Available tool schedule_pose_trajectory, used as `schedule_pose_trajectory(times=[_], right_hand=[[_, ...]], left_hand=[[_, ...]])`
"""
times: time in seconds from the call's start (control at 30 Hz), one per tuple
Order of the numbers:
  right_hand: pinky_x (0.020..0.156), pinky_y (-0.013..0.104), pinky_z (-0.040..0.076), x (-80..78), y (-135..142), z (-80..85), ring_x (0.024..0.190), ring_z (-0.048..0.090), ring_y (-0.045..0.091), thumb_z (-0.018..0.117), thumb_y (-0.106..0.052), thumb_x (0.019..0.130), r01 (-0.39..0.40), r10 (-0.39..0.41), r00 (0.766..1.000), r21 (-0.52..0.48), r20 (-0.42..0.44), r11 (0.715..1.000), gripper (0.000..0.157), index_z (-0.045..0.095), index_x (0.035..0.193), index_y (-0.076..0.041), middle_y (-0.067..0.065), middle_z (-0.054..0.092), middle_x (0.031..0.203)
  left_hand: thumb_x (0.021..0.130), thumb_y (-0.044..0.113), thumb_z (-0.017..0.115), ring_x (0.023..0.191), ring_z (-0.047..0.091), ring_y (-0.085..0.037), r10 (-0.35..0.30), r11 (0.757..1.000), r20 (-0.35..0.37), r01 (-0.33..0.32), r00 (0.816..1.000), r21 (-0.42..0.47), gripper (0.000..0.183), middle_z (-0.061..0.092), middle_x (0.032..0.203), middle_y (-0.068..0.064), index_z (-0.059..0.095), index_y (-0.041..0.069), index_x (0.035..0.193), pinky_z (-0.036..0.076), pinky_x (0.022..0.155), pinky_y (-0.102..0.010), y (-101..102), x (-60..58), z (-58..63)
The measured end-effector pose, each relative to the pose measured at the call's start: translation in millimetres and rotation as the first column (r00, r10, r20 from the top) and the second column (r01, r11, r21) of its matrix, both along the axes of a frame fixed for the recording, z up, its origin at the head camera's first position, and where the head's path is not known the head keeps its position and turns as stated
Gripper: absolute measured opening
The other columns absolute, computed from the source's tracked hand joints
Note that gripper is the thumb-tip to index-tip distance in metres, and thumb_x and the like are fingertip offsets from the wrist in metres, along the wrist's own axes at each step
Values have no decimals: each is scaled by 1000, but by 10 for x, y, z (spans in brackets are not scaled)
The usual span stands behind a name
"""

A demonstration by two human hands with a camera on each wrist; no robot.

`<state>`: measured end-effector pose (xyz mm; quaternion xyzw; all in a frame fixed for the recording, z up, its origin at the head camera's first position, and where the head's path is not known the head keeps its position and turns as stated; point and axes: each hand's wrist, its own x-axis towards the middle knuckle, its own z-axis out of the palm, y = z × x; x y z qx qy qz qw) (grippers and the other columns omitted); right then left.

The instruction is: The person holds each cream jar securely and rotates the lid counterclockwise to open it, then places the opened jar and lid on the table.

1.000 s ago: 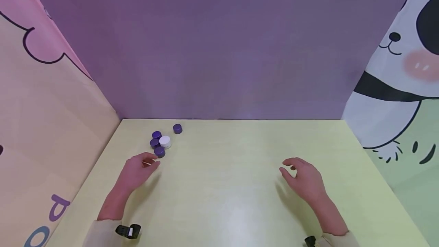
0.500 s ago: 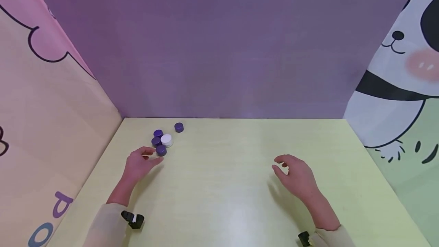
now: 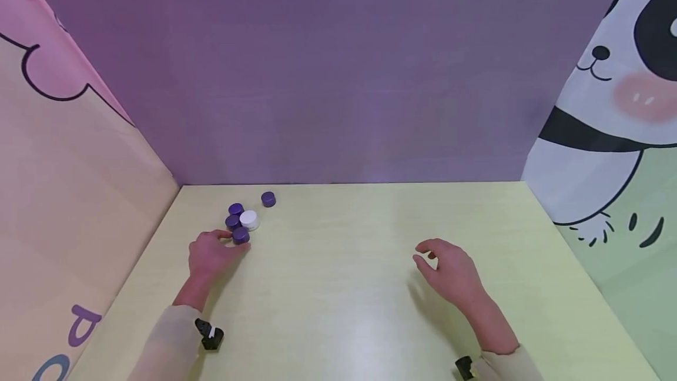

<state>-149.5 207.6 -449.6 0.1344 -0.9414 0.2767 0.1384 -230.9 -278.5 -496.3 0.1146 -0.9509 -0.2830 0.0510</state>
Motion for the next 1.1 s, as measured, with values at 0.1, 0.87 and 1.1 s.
schedule_pose_trajectory(times=[0.1, 0.87, 1.1], right_hand=[[61, 32, 47, -15, -38, -21, 75, 63, 20, 70, -18, 88, -11, 11, 1000, -1, 15, 1000, 17, 71, 103, -10, -2, 68, 98], [67, 30, 49, -162, -903, -135, 81, 63, 15, 68, -22, 90, -175, 178, 982, -51, 67, 983, 16, 70, 104, -13, -8, 67, 100], [67, 29, 49, -130, -1017, -87, 82, 63, 16, 67, -21, 91, -206, 210, 975, -67, 73, 976, 14, 70, 103, -14, -8, 66, 99]], left_hand=[[75, 53, 77, 105, 48, -52, 28, 1000, 4, -28, 1000, -14, 64, 63, 112, -25, 69, 3, 114, 42, 76, -53, 25, -14, -35], [79, 48, 73, 102, 41, -47, 90, 994, -10, -90, 996, -61, 57, 55, 108, -27, 69, -1, 109, 38, 76, -55, 145, -94, -41], [79, 46, 74, 102, 43, -47, 111, 993, -15, -111, 994, -33, 58, 58, 112, -28, 68, -2, 111, 39, 77, -55, 120, -116, -88]])
